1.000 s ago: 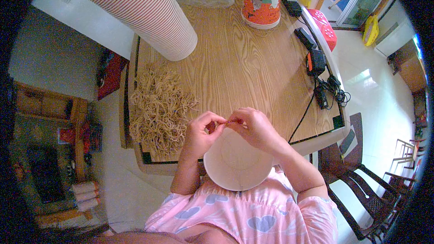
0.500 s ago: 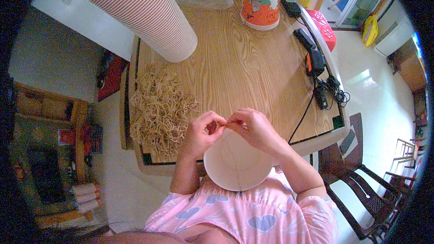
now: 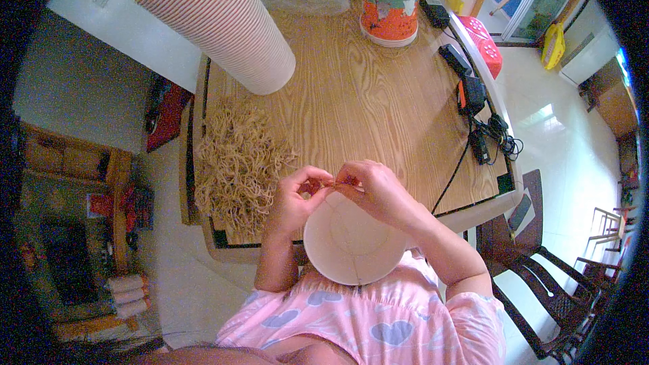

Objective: Assemble paper cups by placing shredded paper filler inside and attaching a string handle.

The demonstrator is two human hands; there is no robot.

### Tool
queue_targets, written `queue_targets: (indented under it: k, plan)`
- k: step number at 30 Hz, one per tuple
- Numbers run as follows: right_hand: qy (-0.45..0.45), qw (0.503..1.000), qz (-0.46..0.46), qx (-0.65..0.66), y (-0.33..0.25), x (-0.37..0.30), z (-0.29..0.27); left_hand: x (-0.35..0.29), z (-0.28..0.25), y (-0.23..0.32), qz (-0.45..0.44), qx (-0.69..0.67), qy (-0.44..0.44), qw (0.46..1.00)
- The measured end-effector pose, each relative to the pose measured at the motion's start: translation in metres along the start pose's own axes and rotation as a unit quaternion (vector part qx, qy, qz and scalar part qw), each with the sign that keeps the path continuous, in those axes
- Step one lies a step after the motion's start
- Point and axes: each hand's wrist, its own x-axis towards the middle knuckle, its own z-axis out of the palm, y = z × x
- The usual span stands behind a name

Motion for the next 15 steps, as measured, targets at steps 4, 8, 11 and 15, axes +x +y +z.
queue_targets:
  k: [4, 8, 11, 15]
  plan:
    - [0.002, 1.000, 0.000, -0.006, 0.002, 0.001, 0.000, 0.001, 0.001, 0.002, -0.005, -0.032, 0.017, 0.999]
    - [0.001, 1.000, 0.016, 0.018, -0.004, 0.002, 0.000, -0.001, -0.001, -0.006, -0.041, -0.047, 0.010, 0.998]
    - [-0.002, 1.000, 0.015, 0.017, -0.001, 0.003, 0.001, 0.000, -0.002, -0.008, -0.056, -0.064, 0.018, 0.996]
    - [-0.002, 1.000, 0.009, -0.013, 0.001, 0.004, 0.001, 0.001, -0.002, -0.009, -0.054, -0.039, 0.024, 0.997]
